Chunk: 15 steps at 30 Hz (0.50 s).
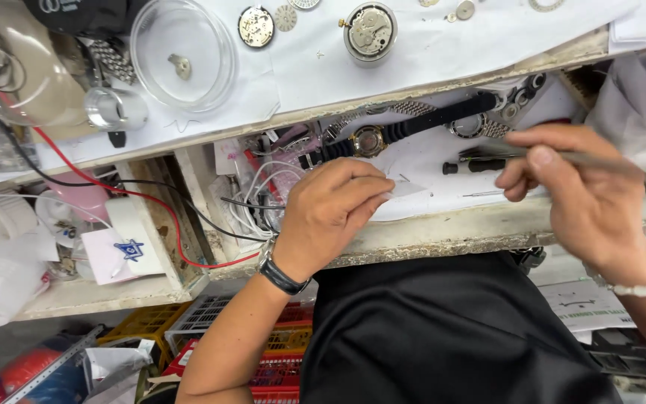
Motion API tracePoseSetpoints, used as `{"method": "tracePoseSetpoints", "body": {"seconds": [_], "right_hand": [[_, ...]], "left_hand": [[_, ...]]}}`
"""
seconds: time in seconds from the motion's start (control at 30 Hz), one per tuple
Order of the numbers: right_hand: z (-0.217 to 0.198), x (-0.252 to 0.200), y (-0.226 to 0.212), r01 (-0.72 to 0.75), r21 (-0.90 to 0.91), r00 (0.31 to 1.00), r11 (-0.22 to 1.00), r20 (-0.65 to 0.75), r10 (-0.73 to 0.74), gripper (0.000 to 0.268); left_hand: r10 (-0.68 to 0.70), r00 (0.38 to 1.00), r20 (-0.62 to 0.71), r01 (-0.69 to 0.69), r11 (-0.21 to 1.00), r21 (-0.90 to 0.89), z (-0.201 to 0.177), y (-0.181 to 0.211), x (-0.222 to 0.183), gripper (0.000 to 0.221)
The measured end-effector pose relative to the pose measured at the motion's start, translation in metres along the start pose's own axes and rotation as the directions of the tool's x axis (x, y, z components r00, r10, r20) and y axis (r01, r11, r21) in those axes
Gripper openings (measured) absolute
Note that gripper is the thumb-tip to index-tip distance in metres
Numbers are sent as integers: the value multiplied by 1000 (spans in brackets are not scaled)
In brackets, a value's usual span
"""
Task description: The person is using tweezers to carefully pick up and place tiny internal components into a watch movement on a repair bench.
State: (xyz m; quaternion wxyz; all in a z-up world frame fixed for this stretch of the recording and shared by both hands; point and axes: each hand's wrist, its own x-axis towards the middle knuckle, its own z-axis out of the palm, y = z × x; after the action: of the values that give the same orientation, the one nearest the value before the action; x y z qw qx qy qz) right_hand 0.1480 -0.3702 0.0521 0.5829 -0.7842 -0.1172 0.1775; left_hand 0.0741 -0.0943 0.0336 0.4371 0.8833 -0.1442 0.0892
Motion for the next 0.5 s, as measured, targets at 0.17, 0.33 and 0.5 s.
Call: {"method": "tracePoseSetpoints", "body": {"seconds": [0.17, 0.33, 0.5], "right_hand": [[18, 6, 18, 436, -325, 894, 839, 267, -361, 40], [36, 7, 21, 491, -287, 852, 823, 357, -383, 30], [24, -11, 20, 469, -460, 880, 754, 317, -354, 44]], "left_hand": [[-3, 998, 62, 6, 998, -54, -13, 14, 5, 8], [69, 997, 33, -66, 996, -66, -41, 38, 12, 11], [64, 995, -76, -49, 980, 190, -103, 57, 21, 22]]}}
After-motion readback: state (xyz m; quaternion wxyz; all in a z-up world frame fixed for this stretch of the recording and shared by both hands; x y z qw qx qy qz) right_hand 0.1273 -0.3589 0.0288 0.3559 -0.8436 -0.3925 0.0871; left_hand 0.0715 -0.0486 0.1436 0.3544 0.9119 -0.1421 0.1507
